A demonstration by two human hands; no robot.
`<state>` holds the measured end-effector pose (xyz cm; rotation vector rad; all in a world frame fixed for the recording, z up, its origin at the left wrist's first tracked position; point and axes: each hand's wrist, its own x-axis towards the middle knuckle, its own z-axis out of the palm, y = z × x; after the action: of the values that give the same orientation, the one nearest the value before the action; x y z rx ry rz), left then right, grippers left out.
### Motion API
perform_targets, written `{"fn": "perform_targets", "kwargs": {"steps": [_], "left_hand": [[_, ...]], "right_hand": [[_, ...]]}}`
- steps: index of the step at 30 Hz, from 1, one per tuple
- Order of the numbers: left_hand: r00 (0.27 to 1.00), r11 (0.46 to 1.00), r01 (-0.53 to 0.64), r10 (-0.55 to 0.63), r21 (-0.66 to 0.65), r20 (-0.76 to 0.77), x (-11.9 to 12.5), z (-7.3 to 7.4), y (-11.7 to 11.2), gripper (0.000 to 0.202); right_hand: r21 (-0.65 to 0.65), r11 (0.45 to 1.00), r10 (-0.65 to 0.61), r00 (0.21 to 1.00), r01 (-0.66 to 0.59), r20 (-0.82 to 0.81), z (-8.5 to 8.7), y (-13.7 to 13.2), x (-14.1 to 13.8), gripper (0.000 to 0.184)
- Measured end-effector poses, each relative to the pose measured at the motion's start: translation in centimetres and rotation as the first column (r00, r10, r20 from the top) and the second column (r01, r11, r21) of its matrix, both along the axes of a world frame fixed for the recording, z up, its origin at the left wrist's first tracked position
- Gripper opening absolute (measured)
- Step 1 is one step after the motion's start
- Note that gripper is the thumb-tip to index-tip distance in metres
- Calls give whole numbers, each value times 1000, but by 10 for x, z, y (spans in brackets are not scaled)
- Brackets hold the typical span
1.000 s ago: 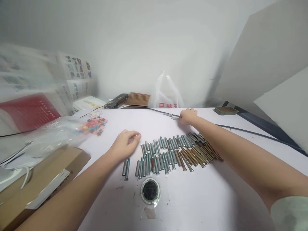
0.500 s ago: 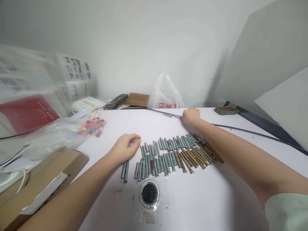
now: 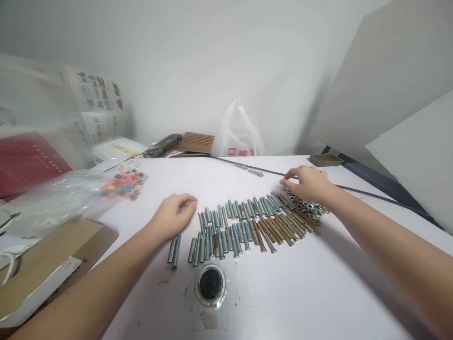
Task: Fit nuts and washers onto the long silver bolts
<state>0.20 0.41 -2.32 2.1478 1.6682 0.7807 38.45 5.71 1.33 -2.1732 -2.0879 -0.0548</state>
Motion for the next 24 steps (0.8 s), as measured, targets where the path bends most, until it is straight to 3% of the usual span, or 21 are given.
{"fn": "perform_targets", "kwargs": {"steps": [5, 10, 16, 21, 24], "left_hand": [[1000, 1000, -12, 12, 4, -5, -1, 0, 2, 27], [1000, 1000, -9, 9, -5, -3, -2, -2, 3, 28], [1000, 999, -13, 13, -29, 2, 1, 0, 1, 27], [1000, 999, -7, 7, -48, 11, 2, 0, 0, 27], [1000, 998, 3, -1, -62, 22, 2, 0, 0, 27]], "right_hand": [[-7, 998, -65, 993, 65, -98, -12, -43, 29, 41], [5, 998, -61, 968, 64, -244, -19, -52, 40, 34], [33, 988, 155, 953, -151, -259, -29, -51, 5, 26], [70, 982, 186, 958, -174, -218, -33, -53, -22, 26], [77, 979, 201, 957, -189, -207, -28, -35, -37, 29]]}}
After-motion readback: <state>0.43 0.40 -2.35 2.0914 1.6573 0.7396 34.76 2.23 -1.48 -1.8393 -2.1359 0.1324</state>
